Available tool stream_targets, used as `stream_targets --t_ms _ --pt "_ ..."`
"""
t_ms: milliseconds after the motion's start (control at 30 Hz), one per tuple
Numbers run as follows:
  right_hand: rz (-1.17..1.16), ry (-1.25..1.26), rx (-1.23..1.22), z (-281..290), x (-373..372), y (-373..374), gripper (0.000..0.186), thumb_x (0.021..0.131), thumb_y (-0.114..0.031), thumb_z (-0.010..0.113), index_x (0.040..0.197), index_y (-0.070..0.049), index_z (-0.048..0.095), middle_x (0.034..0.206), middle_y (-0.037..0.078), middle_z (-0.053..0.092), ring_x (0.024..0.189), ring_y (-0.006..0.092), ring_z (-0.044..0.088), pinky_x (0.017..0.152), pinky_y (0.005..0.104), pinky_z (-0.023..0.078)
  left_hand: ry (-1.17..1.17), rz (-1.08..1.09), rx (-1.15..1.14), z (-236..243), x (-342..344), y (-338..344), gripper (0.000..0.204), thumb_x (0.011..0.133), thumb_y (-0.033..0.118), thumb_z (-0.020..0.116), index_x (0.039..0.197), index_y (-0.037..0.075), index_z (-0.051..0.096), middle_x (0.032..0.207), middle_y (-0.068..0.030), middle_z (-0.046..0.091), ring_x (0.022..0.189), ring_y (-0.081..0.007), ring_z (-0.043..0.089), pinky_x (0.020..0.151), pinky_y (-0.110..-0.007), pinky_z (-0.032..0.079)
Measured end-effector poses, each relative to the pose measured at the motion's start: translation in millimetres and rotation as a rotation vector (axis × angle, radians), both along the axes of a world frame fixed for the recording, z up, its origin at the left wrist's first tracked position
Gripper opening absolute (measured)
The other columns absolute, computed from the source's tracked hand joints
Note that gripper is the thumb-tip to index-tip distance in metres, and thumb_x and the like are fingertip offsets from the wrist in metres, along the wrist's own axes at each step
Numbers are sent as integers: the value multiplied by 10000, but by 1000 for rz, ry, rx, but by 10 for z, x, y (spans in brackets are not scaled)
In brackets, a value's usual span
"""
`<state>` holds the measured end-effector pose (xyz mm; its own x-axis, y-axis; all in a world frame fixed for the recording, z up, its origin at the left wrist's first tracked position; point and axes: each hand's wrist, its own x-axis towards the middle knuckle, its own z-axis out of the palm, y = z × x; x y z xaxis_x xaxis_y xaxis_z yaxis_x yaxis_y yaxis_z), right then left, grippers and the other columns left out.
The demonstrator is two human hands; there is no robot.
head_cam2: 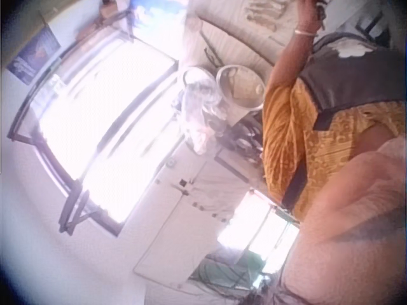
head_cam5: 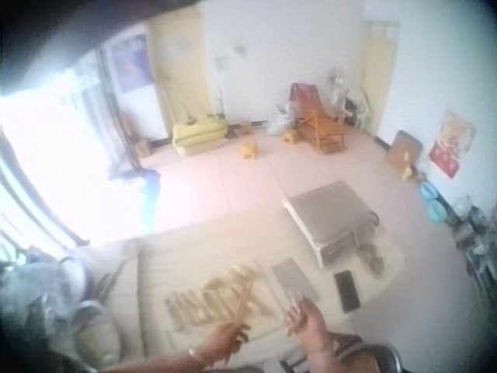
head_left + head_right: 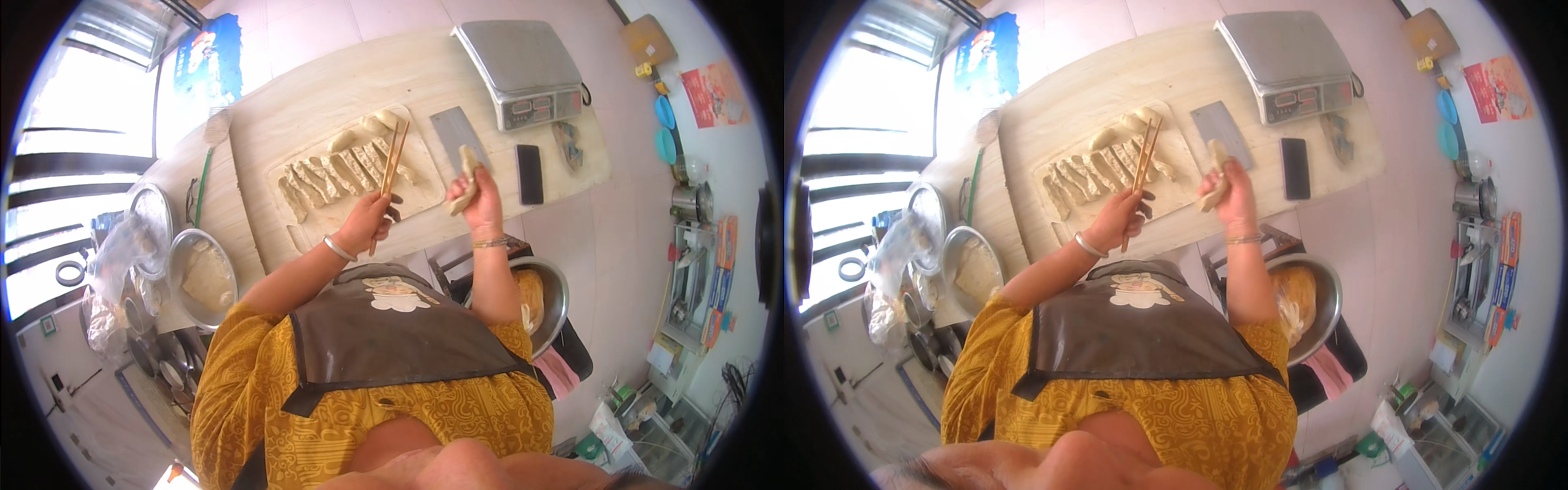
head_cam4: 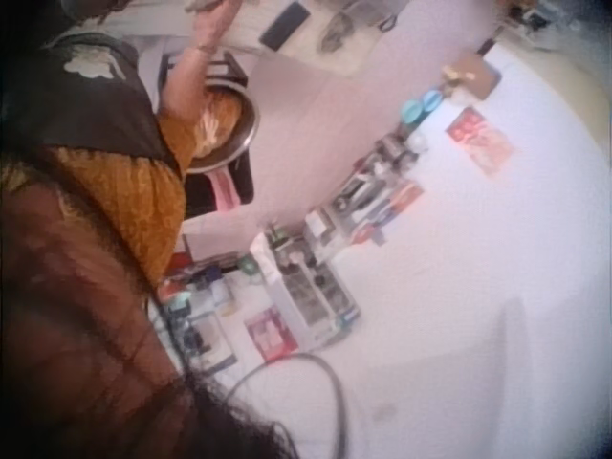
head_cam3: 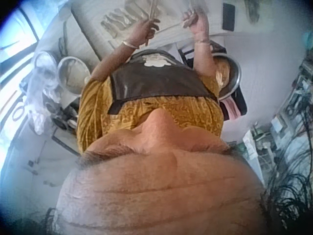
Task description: The person ladles liquid from a pot and then uses chopsticks to twist and shape pieces of dough into decorative rolls on a table.
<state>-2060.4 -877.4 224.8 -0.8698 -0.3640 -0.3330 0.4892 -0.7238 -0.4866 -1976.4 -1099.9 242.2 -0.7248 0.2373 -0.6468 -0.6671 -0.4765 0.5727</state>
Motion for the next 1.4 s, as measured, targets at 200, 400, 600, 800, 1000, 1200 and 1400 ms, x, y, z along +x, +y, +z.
stream_targets --t_ms 200,400,600,800,1000,1200,1400 --pt "370 191 172 461 429 -985 201 841 -212 645 864 -45 536 640 38 543 502 123 516 486 251 449 31 35 78 407 576 -328 293 950 218 397 897 -19 561 558 -13 412 405 -74 281 354 -221 200" --pt "394 478 505 579 746 -1513 174 853 -185 631 893 -20 589 594 -39 492 464 17 408 414 171 325 114 63 -113 679 1008 -681 260 946 194 423 903 -14 573 562 4 416 411 -60 284 362 -204 213" --pt "417 516 544 662 917 -1792 182 854 -173 624 937 -11 613 611 -37 502 478 14 412 418 172 334 414 185 -659 820 1352 -902 278 955 202 416 1000 -11 588 647 -26 554 462 -83 388 396 -196 286" --pt "477 794 603 823 1037 -1941 216 864 -191 618 971 -4 603 711 1 565 530 40 471 436 184 371 120 15 -79 1098 1562 -1082 274 968 215 388 978 -6 550 591 12 377 439 -73 274 367 -211 221" --pt "803 617 148 1225 1051 -1981 237 890 -221 578 989 -7 597 741 35 585 575 74 505 466 199 391 91 -13 411 1238 1718 -1218 327 963 286 420 869 -12 518 579 30 273 413 -46 224 352 -203 185" --pt "1021 760 495 1378 878 -1900 199 880 -176 571 959 3 611 667 7 532 541 60 456 458 208 355 222 7 -236 1476 1778 -1208 293 960 260 426 843 5 512 545 24 315 410 -63 268 362 -219 230" --pt "940 837 364 1476 941 -1994 147 892 -152 540 859 -24 606 583 -21 498 474 39 406 441 189 325 683 8 -1043 1283 1738 -1279 286 956 240 425 790 19 498 545 18 398 426 -84 346 386 -230 282"
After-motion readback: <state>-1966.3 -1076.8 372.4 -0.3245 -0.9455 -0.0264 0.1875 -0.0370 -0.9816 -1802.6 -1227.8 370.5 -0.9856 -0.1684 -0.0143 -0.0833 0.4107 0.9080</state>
